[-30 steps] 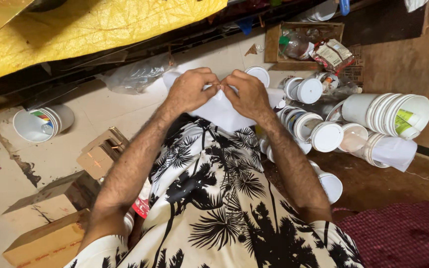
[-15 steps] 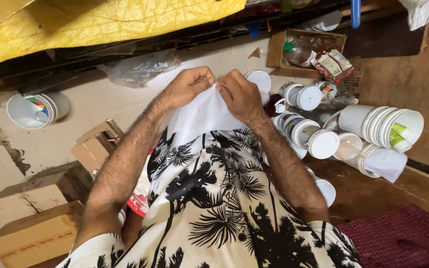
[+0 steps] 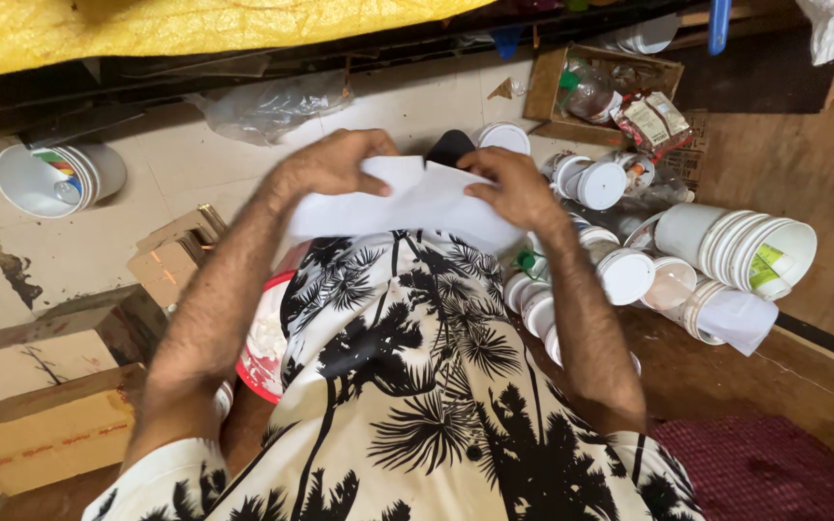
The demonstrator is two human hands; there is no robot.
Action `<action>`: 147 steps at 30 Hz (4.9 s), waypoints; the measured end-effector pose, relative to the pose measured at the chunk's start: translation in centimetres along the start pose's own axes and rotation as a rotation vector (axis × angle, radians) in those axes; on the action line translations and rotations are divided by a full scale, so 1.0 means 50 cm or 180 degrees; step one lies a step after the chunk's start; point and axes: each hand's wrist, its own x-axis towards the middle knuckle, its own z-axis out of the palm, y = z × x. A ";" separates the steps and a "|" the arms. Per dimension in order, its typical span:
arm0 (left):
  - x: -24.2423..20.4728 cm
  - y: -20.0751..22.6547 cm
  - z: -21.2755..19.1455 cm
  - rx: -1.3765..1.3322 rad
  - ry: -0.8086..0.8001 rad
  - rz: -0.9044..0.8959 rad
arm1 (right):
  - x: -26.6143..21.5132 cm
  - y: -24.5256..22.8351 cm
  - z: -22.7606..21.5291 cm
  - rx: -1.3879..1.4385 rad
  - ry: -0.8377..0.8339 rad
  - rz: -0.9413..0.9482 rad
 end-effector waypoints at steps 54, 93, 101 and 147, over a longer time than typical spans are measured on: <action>-0.128 -0.282 -0.023 -0.2463 0.2362 -0.1020 | 0.053 0.274 0.019 0.1446 0.0789 0.1627; -0.151 -0.280 0.305 -0.7666 0.4127 0.0629 | 0.496 0.064 0.204 0.3400 0.0299 0.0962; -0.032 -0.232 0.372 -0.8109 0.2447 0.0935 | 0.128 -0.084 0.225 0.3625 -0.0649 0.1461; 0.034 0.333 0.128 -0.1785 0.2677 0.0364 | -0.073 -0.095 -0.226 -0.0528 0.2543 -0.1580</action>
